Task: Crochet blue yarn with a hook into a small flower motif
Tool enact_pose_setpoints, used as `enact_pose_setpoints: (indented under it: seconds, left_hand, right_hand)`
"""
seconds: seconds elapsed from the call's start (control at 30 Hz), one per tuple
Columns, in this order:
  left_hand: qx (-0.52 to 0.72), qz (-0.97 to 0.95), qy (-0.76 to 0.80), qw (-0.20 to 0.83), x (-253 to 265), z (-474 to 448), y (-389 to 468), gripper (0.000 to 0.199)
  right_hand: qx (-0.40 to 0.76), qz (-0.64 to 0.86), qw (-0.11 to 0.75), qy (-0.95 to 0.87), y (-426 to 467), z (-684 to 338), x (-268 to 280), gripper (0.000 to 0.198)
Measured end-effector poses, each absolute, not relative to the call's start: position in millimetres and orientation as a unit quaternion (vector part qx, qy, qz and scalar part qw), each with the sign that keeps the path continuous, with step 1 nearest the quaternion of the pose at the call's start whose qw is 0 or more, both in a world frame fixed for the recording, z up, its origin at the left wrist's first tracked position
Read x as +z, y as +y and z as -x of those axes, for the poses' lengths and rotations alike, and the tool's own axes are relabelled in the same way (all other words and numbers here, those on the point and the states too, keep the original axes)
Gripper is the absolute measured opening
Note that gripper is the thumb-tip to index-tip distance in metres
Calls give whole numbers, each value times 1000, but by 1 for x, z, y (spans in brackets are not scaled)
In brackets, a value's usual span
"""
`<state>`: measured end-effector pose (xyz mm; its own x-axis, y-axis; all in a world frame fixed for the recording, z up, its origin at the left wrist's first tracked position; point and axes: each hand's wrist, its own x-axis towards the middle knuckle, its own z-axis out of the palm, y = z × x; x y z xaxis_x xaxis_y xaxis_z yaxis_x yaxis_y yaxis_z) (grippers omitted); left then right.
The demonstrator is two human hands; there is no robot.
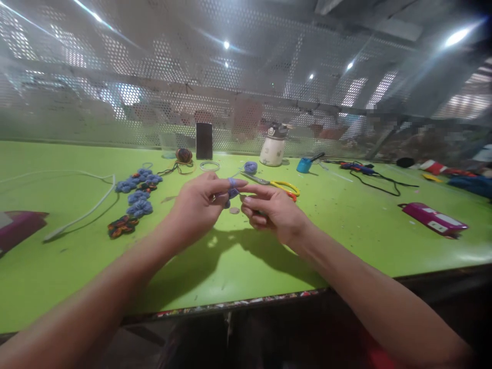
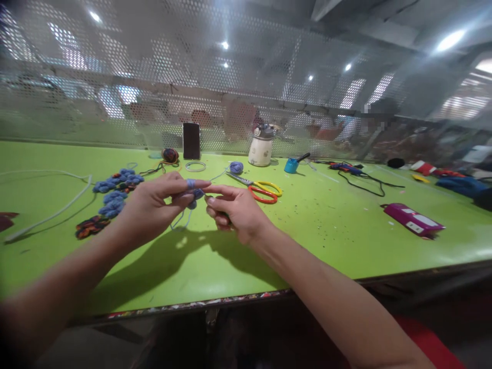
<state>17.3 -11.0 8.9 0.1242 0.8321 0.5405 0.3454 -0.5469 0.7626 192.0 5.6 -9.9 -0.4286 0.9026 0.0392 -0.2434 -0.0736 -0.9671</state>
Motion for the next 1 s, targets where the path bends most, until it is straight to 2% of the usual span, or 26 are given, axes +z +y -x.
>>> enact_pose_setpoints:
  seconds: [0.03, 0.07, 0.2, 0.3, 0.57, 0.77, 1.0]
  left_hand:
    - [544, -695, 403, 243, 8, -18, -12, 31]
    - [571, -664, 383, 295, 7, -19, -12, 32]
    - [602, -481, 284, 571, 7, -20, -11, 37]
    - [592, -415, 266, 638, 11, -20, -12, 36]
    - [582, -406, 243, 661, 11, -18, -14, 35]
    - [585, -433, 231, 646, 10, -14, -13, 32]
    - [580, -454, 229, 636, 12, -9, -12, 31]
  right_hand:
    - [670, 295, 449, -513, 4, -190, -11, 35]
    - [674, 274, 465, -504, 2, -188, -12, 33]
    - [671, 228, 502, -496, -1, -183, -15, 29]
    - [639, 215, 519, -526, -1, -183, -17, 27]
    - [407, 242, 560, -680, -2, -192, -9, 35]
    - [322, 213, 561, -732, 1, -198, -10, 30]
    - [154, 207, 529, -808, 7, -211, -3, 23]
